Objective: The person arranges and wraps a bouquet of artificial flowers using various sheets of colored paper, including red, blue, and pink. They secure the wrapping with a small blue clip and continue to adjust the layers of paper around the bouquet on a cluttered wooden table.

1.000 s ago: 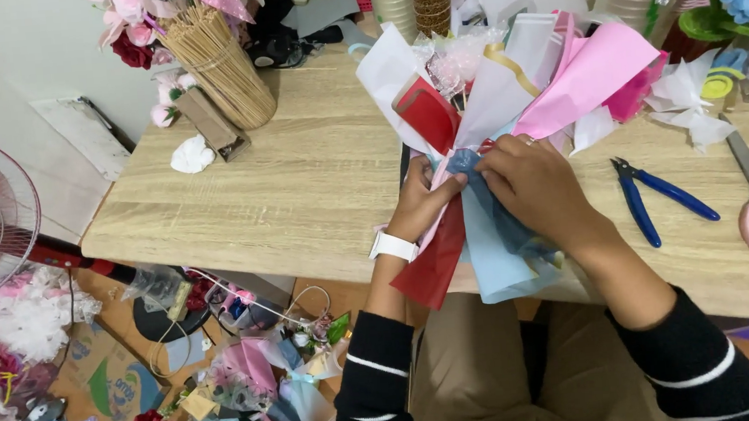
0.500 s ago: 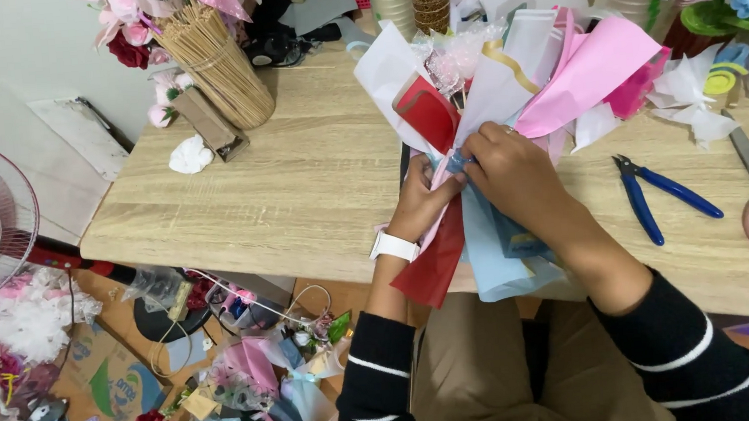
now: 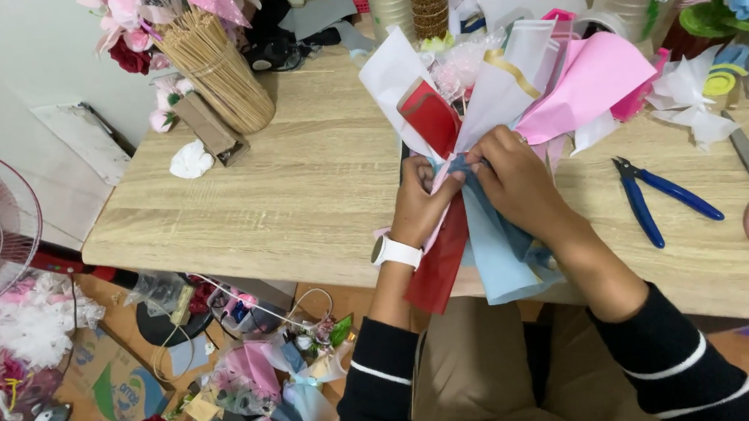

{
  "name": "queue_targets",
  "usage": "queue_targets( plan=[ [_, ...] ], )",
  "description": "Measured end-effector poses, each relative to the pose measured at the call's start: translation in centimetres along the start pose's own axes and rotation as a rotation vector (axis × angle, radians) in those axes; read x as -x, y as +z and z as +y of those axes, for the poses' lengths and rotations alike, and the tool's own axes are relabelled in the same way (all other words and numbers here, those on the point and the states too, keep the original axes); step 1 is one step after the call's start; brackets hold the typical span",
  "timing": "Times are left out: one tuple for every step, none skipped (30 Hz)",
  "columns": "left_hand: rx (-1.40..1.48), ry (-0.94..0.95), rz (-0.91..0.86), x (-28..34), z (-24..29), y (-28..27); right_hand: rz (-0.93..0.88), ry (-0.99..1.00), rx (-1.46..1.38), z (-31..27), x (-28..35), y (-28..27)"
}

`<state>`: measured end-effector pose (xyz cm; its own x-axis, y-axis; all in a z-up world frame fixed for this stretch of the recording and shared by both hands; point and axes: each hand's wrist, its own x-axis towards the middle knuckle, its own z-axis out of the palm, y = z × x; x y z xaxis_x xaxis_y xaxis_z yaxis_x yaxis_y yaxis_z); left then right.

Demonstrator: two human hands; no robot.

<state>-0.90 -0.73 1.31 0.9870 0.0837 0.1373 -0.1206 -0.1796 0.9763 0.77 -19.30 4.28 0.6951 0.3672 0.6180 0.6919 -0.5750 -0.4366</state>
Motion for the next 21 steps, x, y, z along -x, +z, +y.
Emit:
queue_targets(
  plan=[
    [-0.005,0.009,-0.004,0.4,0.6,0.1,0.011,-0.002,0.001,0.3,0.2,0.3],
    [-0.078,0.01,0.035,0.9,1.3,0.3,0.008,0.009,0.003,0.6,0.5,0.6],
    [-0.152,0.016,0.075,1.1,2.1,0.4,0.01,0.019,0.004,0.8,0.4,0.8],
    [-0.159,0.031,0.071,0.9,1.8,0.2,0.027,0.015,0.006,1.0,0.4,1.1],
    [-0.271,0.276,0.162,0.8,1.4,0.1,0.019,0.024,0.012,1.2,0.6,1.5],
    [-0.379,0.522,0.252,0.5,1.0,0.0,0.012,0.032,0.019,1.5,0.7,1.8],
    [-0.381,0.535,0.248,0.6,1.5,0.1,0.025,0.031,0.021,1.7,0.6,1.9],
    [-0.392,0.622,0.195,0.6,1.9,0.1,0.016,0.033,0.003,2.0,0.5,2.0],
    [-0.401,0.702,0.14,0.7,2.1,0.2,0.002,0.037,-0.017,2.2,0.6,2.2],
    [-0.403,0.708,0.134,0.6,2.7,0.1,0.009,0.04,-0.017,2.0,0.3,1.7],
    [-0.442,0.69,0.054,0.5,3.4,-0.1,-0.079,0.049,0.024,1.7,-0.1,1.1],
    [-0.48,0.671,-0.025,0.2,4.0,-0.4,-0.168,0.059,0.066,1.4,-0.6,0.5],
    [-0.475,0.673,-0.022,-0.2,4.3,-0.7,-0.17,0.056,0.071,1.4,-0.7,0.4],
    [-0.527,0.631,-0.11,-0.6,4.6,-1.1,-0.194,0.046,0.071,1.2,-0.9,0.3],
    [-0.575,0.589,-0.195,-1.2,5.1,-1.6,-0.219,0.033,0.075,1.1,-1.3,0.2],
    [-0.569,0.593,-0.188,-1.6,5.0,-1.6,-0.221,0.028,0.082,1.6,-1.1,0.4],
    [-0.612,0.579,-0.218,-1.8,4.7,-1.6,-0.206,-0.006,0.099,2.1,-0.7,0.8],
    [-0.655,0.565,-0.248,-2.1,4.4,-1.6,-0.19,-0.041,0.115,2.7,-0.4,1.1],
    [-0.653,0.567,-0.243,-2.3,3.3,-1.2,-0.191,-0.045,0.118,2.9,-0.5,1.2],
    [-0.557,0.61,-0.182,-2.6,2.1,-0.7,-0.158,-0.086,0.097,3.3,-0.5,1.2],
    [-0.463,0.639,-0.129,-2.2,0.7,-0.3,-0.13,-0.115,0.067,3.5,0.3,1.5]
  ],
)
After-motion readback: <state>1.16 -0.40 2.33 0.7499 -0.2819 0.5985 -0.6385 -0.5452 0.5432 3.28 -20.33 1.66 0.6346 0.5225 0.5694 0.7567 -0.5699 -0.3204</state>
